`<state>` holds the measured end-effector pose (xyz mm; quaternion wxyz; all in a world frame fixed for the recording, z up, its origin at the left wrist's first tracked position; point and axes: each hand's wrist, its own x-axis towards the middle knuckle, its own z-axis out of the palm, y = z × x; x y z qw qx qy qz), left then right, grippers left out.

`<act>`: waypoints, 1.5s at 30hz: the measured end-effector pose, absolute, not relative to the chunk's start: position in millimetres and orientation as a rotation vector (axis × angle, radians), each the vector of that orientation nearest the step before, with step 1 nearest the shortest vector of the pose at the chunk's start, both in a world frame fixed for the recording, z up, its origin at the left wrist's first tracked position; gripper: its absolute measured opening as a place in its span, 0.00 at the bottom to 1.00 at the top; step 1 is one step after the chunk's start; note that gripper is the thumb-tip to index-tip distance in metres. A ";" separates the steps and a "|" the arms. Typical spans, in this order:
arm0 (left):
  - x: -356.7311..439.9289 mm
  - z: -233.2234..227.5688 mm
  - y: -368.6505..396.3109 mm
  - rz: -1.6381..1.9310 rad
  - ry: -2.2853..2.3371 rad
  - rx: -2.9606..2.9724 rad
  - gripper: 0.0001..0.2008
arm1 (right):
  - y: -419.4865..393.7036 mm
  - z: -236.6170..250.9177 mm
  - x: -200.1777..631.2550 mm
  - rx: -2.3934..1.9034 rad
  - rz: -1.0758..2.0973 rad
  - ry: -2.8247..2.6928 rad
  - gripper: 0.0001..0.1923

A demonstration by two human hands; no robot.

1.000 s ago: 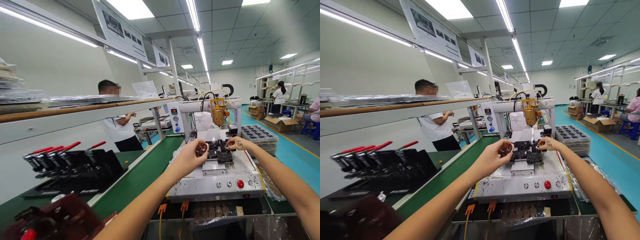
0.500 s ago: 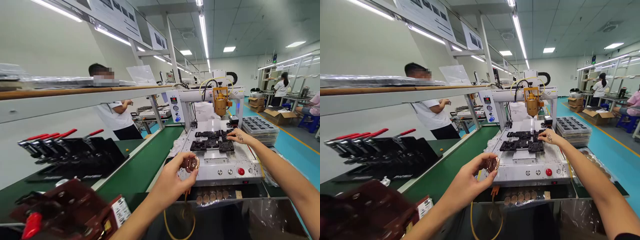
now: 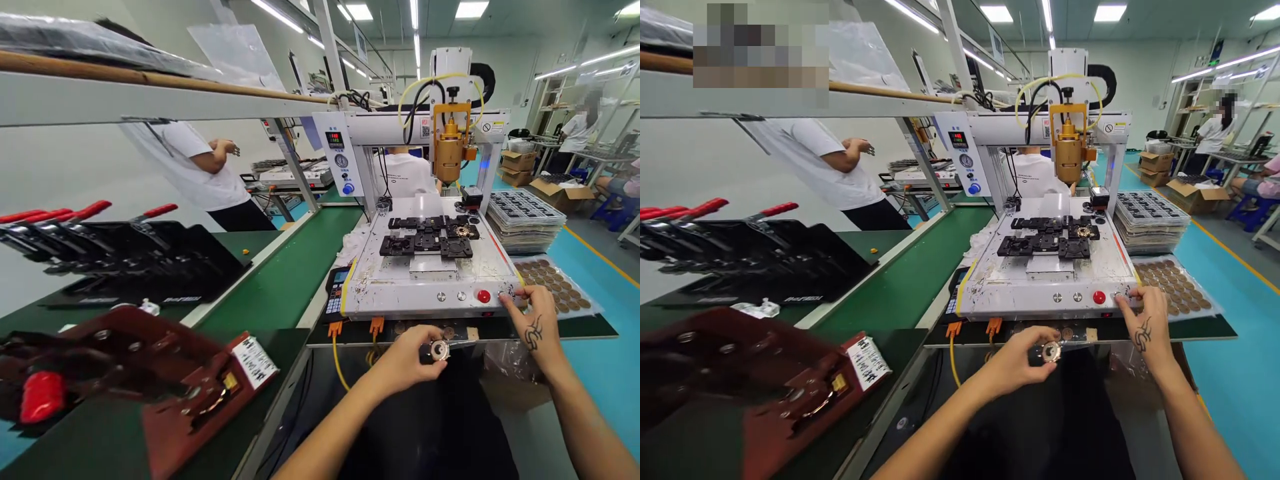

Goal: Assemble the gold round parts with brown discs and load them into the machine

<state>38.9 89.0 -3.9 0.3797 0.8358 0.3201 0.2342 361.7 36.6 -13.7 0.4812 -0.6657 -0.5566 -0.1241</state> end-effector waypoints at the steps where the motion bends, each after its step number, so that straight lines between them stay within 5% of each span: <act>1: 48.7 -15.0 93.2 0.554 0.791 2.164 0.16 | 33.2 -14.3 351.9 -1.594 -0.237 -1.382 0.19; 8: 57.1 -58.2 101.1 0.405 0.656 2.221 0.18 | 6.7 -42.1 287.8 -1.438 0.313 -1.817 0.12; 29: 51.4 -43.5 101.1 0.321 0.686 2.065 0.16 | 7.0 -129.4 279.5 -1.207 -0.047 -2.095 0.18; 36: 54.7 -42.9 101.5 0.373 0.720 2.002 0.15 | -25.8 -105.0 294.8 -1.348 0.038 -1.952 0.12; 41: 52.7 -35.5 102.4 0.333 0.726 1.954 0.16 | 12.2 -92.2 289.4 -1.436 0.081 -1.884 0.19; 45: 51.9 -31.0 102.4 0.337 0.728 1.940 0.16 | 29.4 -99.2 277.7 -1.341 0.135 -1.941 0.09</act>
